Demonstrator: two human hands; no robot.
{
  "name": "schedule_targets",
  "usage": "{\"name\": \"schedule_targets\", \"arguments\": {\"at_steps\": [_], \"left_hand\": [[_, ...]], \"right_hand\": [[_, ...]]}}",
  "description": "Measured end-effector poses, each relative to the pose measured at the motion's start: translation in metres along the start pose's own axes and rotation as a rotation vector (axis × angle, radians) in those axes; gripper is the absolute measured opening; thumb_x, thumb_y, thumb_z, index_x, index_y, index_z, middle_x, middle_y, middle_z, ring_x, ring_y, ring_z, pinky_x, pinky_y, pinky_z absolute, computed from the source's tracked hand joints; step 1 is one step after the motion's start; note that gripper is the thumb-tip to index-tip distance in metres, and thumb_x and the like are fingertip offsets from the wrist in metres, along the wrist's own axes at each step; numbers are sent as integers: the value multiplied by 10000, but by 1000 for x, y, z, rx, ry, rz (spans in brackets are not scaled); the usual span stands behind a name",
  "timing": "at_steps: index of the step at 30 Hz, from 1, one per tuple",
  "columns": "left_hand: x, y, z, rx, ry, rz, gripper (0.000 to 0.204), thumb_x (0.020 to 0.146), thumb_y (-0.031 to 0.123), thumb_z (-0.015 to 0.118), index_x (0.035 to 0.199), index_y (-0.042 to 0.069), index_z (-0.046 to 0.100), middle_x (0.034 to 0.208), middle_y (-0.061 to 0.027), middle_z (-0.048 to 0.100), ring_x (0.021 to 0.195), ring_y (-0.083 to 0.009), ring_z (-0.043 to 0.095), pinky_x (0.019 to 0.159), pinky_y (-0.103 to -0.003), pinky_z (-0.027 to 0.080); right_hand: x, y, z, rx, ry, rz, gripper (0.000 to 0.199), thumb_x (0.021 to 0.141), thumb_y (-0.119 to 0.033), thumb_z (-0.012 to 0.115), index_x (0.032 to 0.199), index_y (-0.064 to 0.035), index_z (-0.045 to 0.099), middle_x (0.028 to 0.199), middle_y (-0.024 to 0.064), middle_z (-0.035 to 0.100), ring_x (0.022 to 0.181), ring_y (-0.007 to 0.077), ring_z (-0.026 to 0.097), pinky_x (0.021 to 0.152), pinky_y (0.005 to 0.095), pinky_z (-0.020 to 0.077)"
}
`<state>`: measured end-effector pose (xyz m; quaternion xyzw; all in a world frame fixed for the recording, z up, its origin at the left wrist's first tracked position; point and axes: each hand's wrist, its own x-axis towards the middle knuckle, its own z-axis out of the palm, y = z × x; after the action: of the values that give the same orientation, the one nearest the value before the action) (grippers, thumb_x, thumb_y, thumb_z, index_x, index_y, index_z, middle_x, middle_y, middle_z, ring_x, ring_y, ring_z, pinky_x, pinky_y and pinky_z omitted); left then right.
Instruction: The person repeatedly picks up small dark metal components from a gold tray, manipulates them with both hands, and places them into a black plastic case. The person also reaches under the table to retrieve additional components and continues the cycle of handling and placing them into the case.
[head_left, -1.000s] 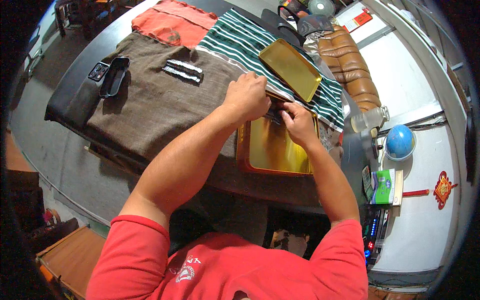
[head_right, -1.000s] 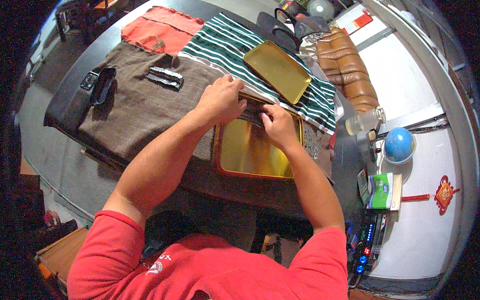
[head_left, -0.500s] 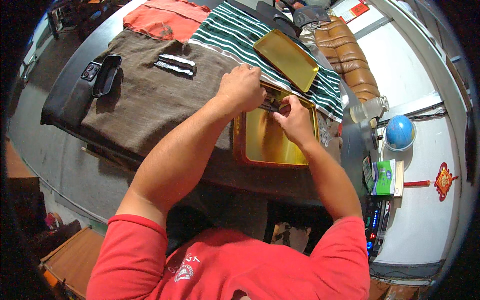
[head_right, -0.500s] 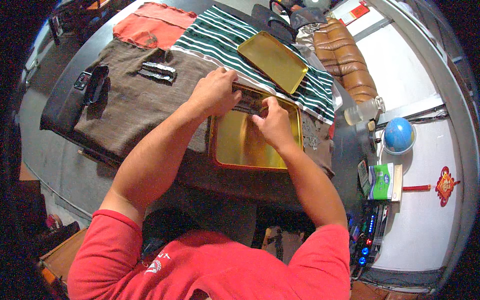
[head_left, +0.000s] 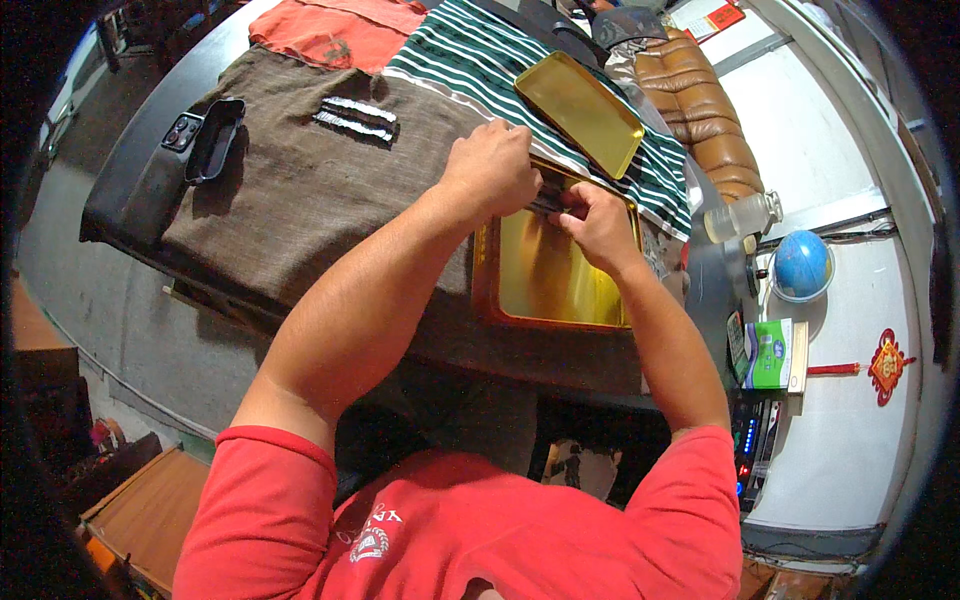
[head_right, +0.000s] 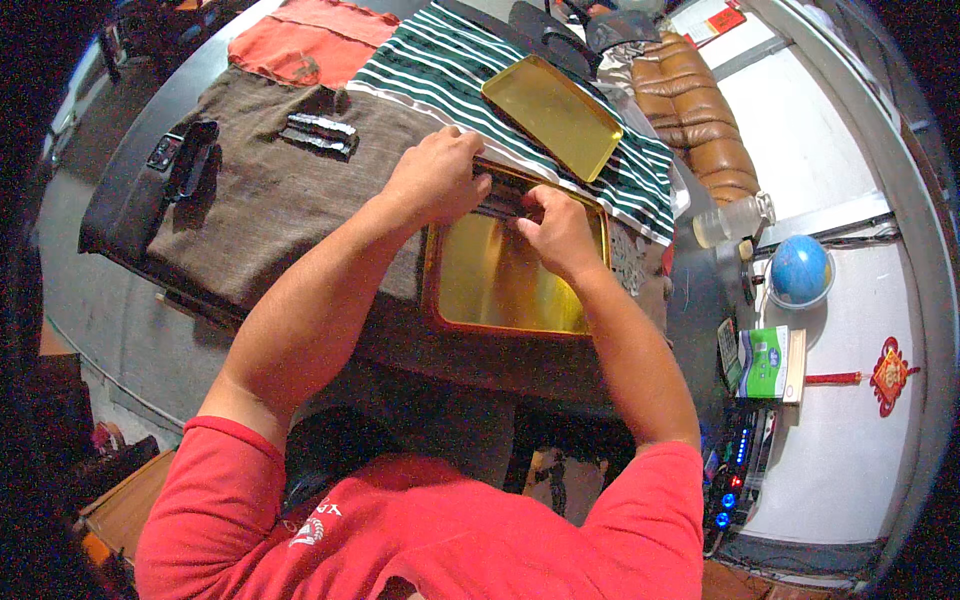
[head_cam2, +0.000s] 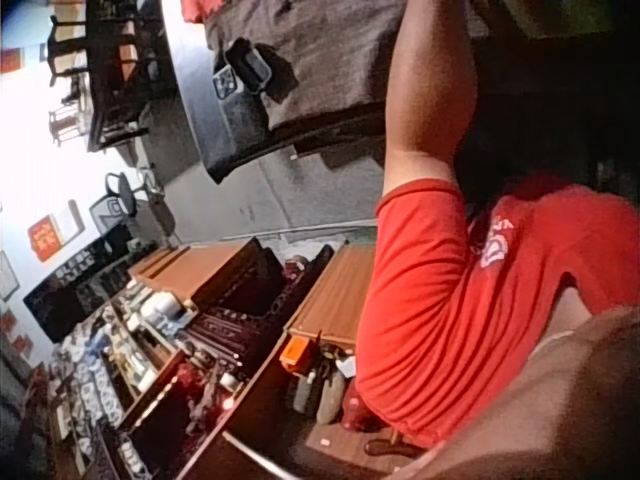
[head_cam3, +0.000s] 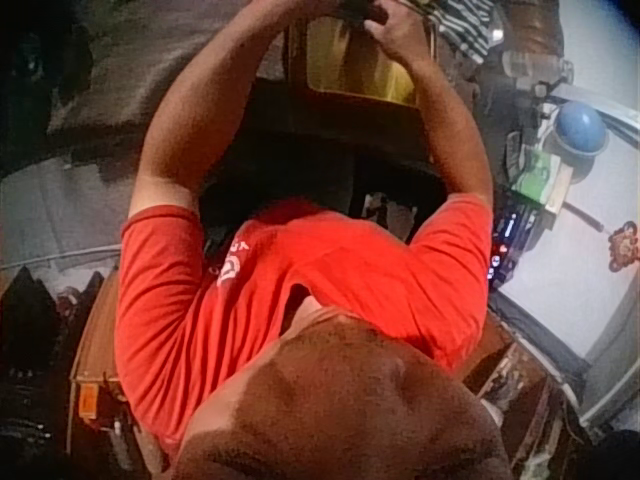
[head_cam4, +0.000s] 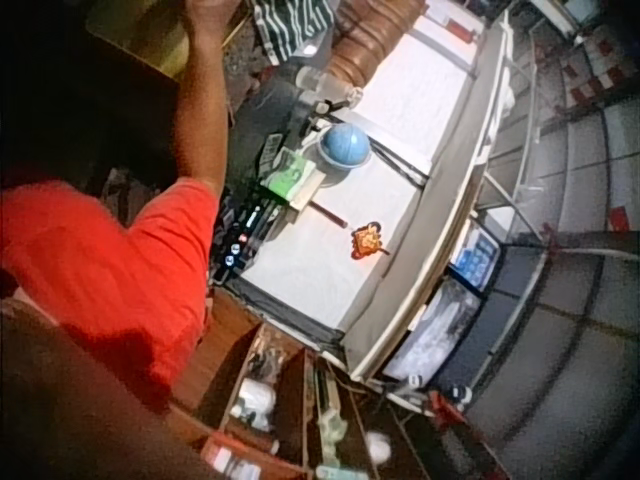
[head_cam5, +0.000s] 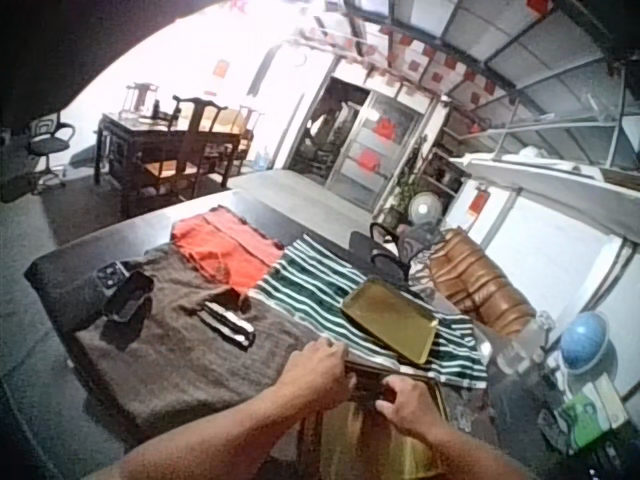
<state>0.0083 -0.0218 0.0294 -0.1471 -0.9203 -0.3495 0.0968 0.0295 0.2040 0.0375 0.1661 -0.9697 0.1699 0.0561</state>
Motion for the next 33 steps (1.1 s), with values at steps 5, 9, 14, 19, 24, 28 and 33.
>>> {"name": "schedule_targets", "arguments": {"at_steps": [5, 9, 14, 19, 24, 28, 33], "left_hand": [[0, -1, 1, -13, 17, 5, 378, 853, 311, 720, 1112, 42, 665, 1103, -211, 659, 1096, -397, 651, 933, -504, 547], [1, -1, 1, -3, 1, -3, 381, 851, 312, 728, 1113, 42, 666, 1111, -212, 659, 1101, -399, 650, 942, -495, 545], [1, 0, 1, -7, 2, -6, 388, 852, 319, 739, 1112, 40, 663, 1123, -212, 658, 1104, -402, 648, 953, -492, 541], [0, 0, 0, -4, -4, -10, 396, 858, 321, 742, 1122, 37, 660, 1127, -214, 658, 1110, -398, 647, 954, -490, 539], [0, 1, -1, -10, -21, -16, 393, 861, 315, 738, 1125, 35, 658, 1127, -211, 658, 1116, -394, 644, 954, -491, 538], [0, 1, -3, -6, -29, -18, 392, 864, 324, 720, 1123, 36, 659, 1128, -211, 658, 1121, -396, 642, 954, -496, 537], [2, 0, -3, -5, -42, -17, 402, 866, 335, 707, 1125, 32, 656, 1135, -216, 656, 1129, -396, 639, 960, -499, 536]], "right_hand": [[-2, 7, -7, 162, -74, 93, 274, 824, -58, 763, 1069, 15, 665, 985, 122, 725, 881, 221, 705, 812, 338, 567], [1, 19, 0, 385, -44, 261, 204, 875, 6, 636, 1079, 14, 640, 958, 90, 698, 855, 173, 681, 785, 309, 564], [2, 23, 7, 379, 20, 218, 173, 891, 4, 630, 1063, 14, 637, 945, 80, 699, 831, 149, 661, 771, 295, 547], [5, 21, 2, 287, 58, 209, 167, 826, -70, 753, 957, 6, 681, 901, 131, 727, 813, 230, 696, 767, 350, 559], [10, 17, 4, 142, 68, 152, 132, 845, -63, 755, 934, 1, 683, 839, 84, 717, 761, 168, 674, 732, 315, 551], [6, 13, -2, 202, 25, 171, 176, 848, -79, 781, 979, -5, 690, 860, 59, 721, 764, 140, 670, 742, 294, 550], [-2, 19, -13, 278, -135, 116, 193, 829, -98, 778, 988, -9, 716, 884, 96, 724, 807, 193, 696, 778, 326, 558]]}}
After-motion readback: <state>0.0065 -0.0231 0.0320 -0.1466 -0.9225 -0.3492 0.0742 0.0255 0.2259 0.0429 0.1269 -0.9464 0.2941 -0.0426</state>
